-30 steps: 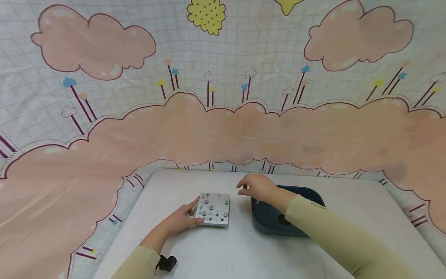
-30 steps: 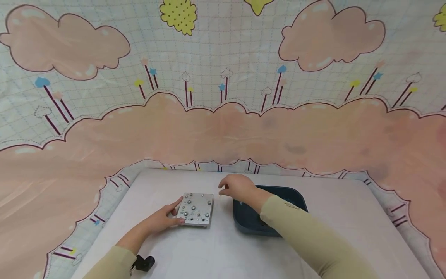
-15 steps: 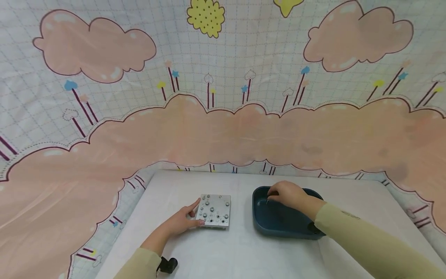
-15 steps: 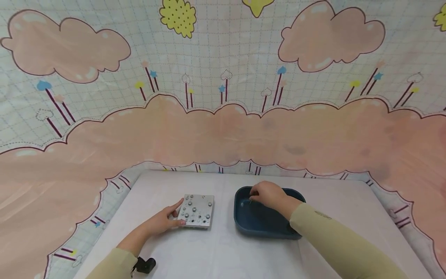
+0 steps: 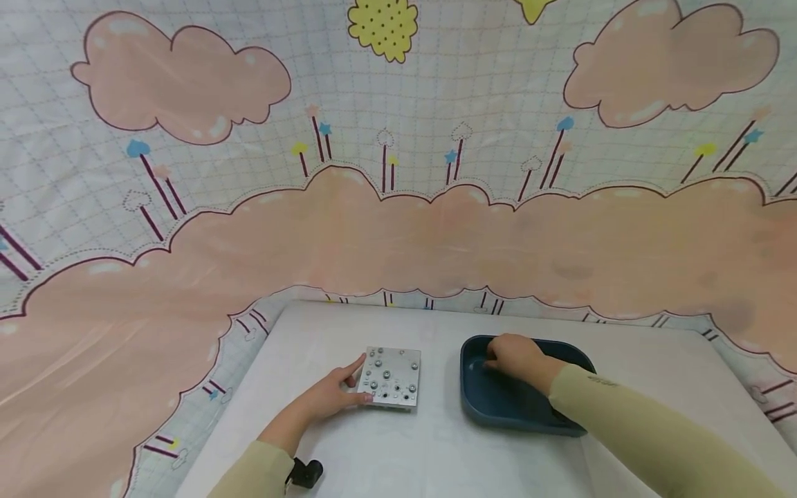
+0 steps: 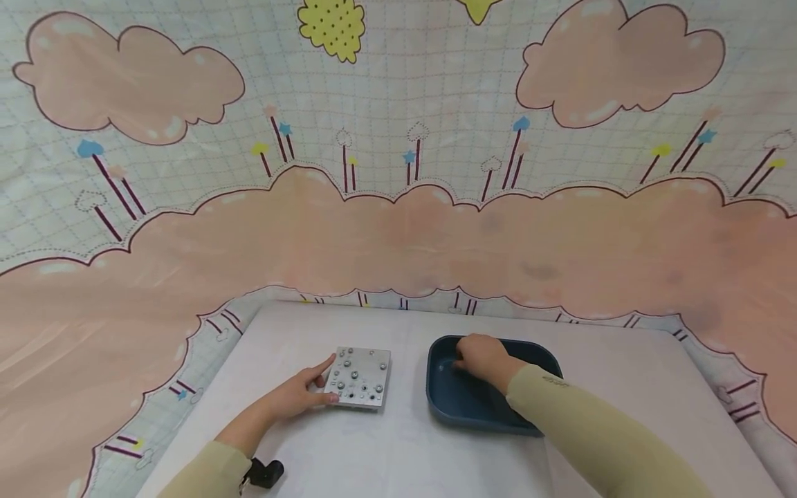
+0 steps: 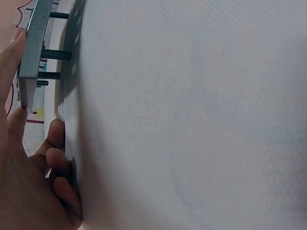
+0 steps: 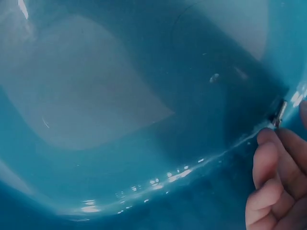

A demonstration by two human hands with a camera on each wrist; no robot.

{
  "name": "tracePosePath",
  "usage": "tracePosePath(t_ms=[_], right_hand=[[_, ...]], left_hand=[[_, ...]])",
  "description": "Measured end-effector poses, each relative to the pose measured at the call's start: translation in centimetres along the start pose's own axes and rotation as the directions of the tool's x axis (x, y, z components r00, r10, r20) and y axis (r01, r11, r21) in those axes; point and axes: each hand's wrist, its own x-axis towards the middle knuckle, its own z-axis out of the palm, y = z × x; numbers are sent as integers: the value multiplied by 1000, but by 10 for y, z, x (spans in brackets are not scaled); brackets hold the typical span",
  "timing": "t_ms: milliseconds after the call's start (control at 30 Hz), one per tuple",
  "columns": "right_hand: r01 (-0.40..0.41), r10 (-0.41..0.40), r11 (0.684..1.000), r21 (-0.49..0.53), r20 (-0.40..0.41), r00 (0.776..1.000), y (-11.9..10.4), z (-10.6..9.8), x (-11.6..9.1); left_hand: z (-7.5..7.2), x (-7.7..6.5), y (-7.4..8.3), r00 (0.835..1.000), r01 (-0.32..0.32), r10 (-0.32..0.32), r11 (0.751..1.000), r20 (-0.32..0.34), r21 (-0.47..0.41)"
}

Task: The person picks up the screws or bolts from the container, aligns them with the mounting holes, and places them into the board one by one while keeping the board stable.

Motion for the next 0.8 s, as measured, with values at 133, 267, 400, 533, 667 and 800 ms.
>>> tracePosePath(t_ms=[133, 267, 400, 533, 667, 800], right_hand=[[-12, 11, 999, -35, -20, 1000, -5, 2, 1], [-13, 12, 999, -46, -19, 1000, -8, 3, 3], [-15, 15, 999, -30, 0, 1000, -8, 5, 4], [27, -27, 999, -17, 9, 1000, -7, 6, 4], [104, -104, 995, -4, 29, 994, -5, 6, 2], [177, -176, 984, -16, 35, 984, -3, 7, 1]], left_hand=[[0, -1, 2, 1000, 4, -4, 1000, -4, 4], [0, 0, 1, 1000, 4, -4, 1000, 0, 4], [1, 1, 0, 1000, -1, 1, 1000, 5, 2], [1, 1, 1, 1000, 6, -6, 1000, 6, -2], [1, 0, 1, 1000, 16, -16, 1000, 6, -3], [0, -1, 1, 1000, 22, -22, 1000, 2, 0]])
